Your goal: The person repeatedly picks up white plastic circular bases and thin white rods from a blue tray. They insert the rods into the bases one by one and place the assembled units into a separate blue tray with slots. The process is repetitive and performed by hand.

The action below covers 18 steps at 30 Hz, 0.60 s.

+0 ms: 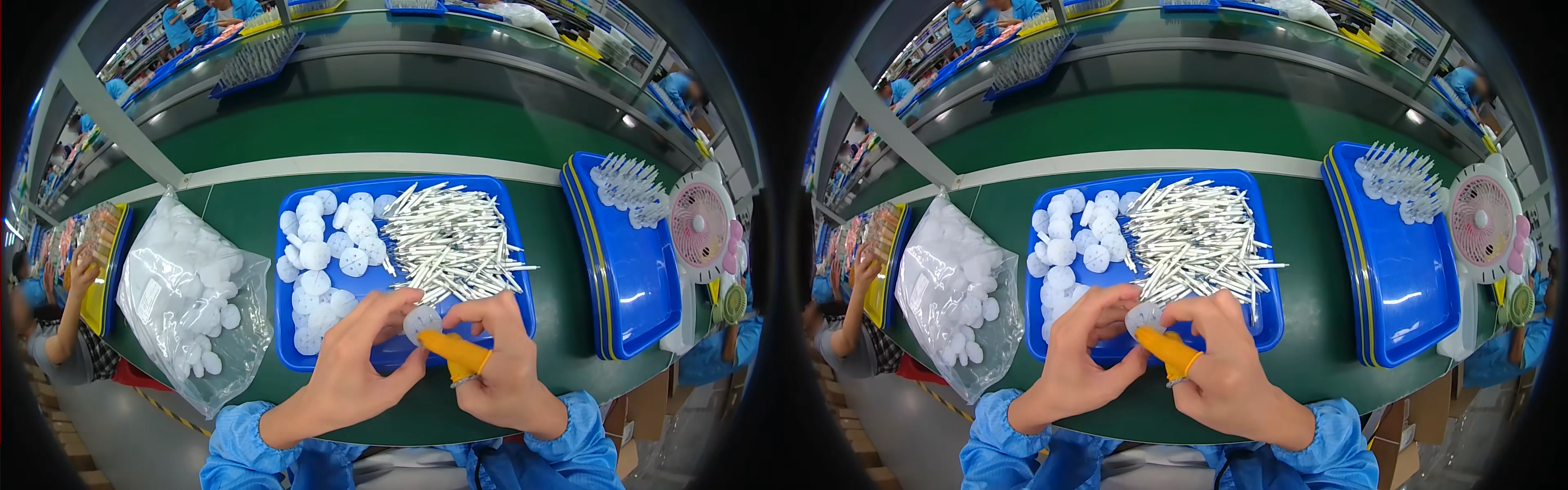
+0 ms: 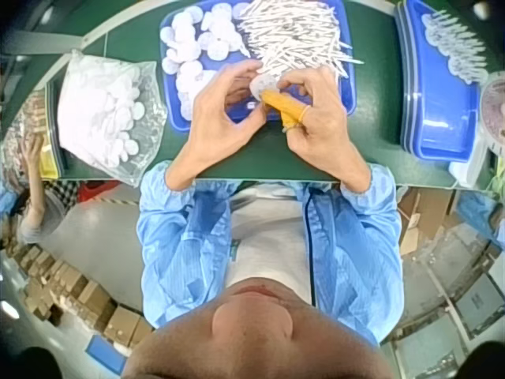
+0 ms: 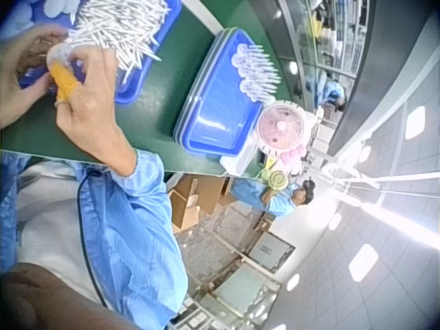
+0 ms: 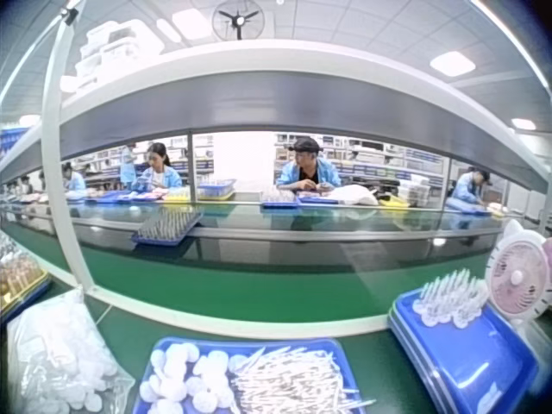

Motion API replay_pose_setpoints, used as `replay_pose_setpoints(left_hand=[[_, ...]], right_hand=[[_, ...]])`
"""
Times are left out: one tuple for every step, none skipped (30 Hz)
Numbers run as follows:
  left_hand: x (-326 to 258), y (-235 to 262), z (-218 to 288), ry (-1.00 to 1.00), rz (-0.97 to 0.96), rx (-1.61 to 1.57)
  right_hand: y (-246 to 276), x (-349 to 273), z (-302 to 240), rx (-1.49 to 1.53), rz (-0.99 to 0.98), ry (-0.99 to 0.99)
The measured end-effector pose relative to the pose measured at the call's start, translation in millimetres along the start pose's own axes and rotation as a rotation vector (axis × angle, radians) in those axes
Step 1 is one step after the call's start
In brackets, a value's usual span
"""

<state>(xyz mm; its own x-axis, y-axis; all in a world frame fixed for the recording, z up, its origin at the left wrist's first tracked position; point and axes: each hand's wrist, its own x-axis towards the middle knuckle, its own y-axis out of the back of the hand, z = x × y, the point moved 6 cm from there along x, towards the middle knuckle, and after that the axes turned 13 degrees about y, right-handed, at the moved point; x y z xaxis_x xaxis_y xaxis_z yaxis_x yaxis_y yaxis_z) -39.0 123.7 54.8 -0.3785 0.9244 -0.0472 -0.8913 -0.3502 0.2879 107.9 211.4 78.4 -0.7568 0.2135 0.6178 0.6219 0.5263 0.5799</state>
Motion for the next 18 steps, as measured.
replay_pose_setpoints(left_hand=[[0.3,0.5,0.2,0.006,0.001,0.005],[0.4,0.7,0.0,0.011,0.006,0.003],[0.4,0.7,-0.3,0.016,0.01,0.002],[0.0,0.9,-0.7,0.022,0.017,0.001],[0.0,0.8,-0.9,0.021,0.018,-0.008],[0.0,0.6,-1.4,0.019,0.019,-0.017],[0.3,0.2,-1.4,0.016,0.018,-0.027],[0.3,-0.5,-0.6,0.011,0.006,-0.011],[0.2,-0.9,0.4,0.006,-0.005,0.006],[-0.2,-1.4,0.8,0.002,-0.015,0.022],[-0.4,-1.2,0.5,0.001,-0.006,0.008],[-0.5,-1.7,0.1,-0.001,0.003,-0.006],[-0.6,-1.1,-0.1,-0.002,0.015,-0.019],[-0.9,-0.8,0.2,-0.004,0.013,-0.019],[-1.1,-0.4,0.9,-0.005,0.011,-0.02],[-0.9,-0.7,1.4,-0.008,0.006,-0.02],[-0.7,-0.9,1.2,-0.012,0.004,-0.021],[-0.4,-1.1,0.5,-0.015,0.002,-0.022]], right_hand=[[-1.6,0.3,-2.2,-0.007,-0.03,0.011],[-3.2,0.2,-3.9,-0.014,-0.06,0.022],[-1.7,-1.0,-2.5,-0.023,-0.041,-0.012],[0.0,-2.6,-0.9,-0.031,-0.022,-0.044],[1.3,-3.5,1.0,-0.038,-0.003,-0.077],[-0.3,-2.7,0.4,-0.034,-0.006,-0.064],[-2.3,-1.8,-0.5,-0.033,-0.008,-0.053],[-3.8,-1.3,-1.0,-0.037,-0.014,-0.038],[-5.3,-0.7,-1.4,-0.041,-0.019,-0.023],[-6.9,0.0,-1.4,-0.049,-0.03,-0.003],[-7.9,0.5,-1.9,-0.057,-0.041,0.016],[-4.3,-0.2,-1.8,-0.077,-0.017,0.011],[0.9,-1.1,-1.4,-0.096,0.006,0.009],[4.4,-1.3,-1.0,-0.114,0.029,0.006],[3.3,-0.3,0.0,-0.104,0.026,-0.003],[2.0,0.7,1.0,-0.097,0.025,-0.015],[1.2,1.3,2.2,-0.09,0.024,-0.026],[1.7,1.5,2.9,-0.091,0.029,-0.025]])
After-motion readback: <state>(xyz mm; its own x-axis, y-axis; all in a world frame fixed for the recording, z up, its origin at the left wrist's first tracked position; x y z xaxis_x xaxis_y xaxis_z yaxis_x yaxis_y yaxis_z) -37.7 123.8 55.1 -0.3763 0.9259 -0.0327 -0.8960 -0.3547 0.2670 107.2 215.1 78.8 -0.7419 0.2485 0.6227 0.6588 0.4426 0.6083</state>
